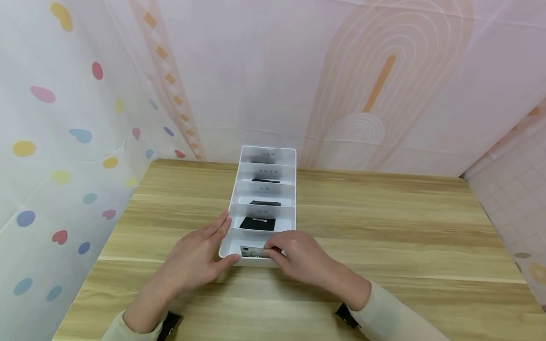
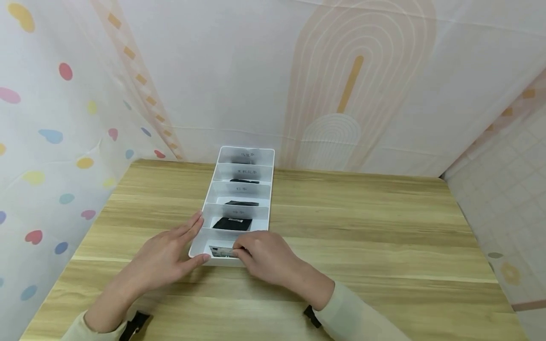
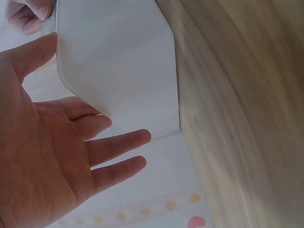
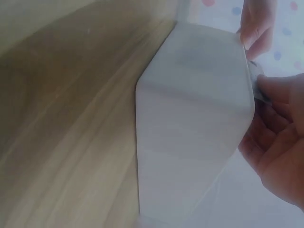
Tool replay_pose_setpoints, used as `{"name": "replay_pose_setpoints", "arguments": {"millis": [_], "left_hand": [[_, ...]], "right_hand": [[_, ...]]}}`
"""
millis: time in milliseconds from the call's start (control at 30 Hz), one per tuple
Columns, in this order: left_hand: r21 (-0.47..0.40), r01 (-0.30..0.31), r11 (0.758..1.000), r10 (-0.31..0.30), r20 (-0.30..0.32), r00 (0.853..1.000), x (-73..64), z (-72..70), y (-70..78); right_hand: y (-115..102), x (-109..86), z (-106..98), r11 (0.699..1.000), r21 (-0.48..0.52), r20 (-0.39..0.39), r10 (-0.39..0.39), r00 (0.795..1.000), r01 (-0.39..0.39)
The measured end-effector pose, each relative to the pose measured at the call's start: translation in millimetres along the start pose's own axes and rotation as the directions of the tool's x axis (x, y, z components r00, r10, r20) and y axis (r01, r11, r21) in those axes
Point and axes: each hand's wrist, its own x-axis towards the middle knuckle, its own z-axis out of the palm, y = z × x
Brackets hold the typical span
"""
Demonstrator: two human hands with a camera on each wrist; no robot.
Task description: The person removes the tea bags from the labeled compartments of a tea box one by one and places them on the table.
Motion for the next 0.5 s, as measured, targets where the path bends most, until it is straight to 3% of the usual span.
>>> {"name": "replay_pose_setpoints", "arguments": {"millis": [267, 500], "left_hand": [[-0.005, 0.011, 1.000, -0.011, 0.011, 1.000, -0.3, 0.0, 0.1], [-0.005, 0.019, 1.000, -0.019, 0.015, 1.000, -0.3, 0.1, 0.3]], "right_hand": [[8.7, -0.7, -9.8, 0.990, -0.030, -0.136, -0.138, 0.981, 0.135], [17.0, -0.3, -20.5, 0.982, 0.040, -0.225, -0.173, 0.959, 0.186]]}}
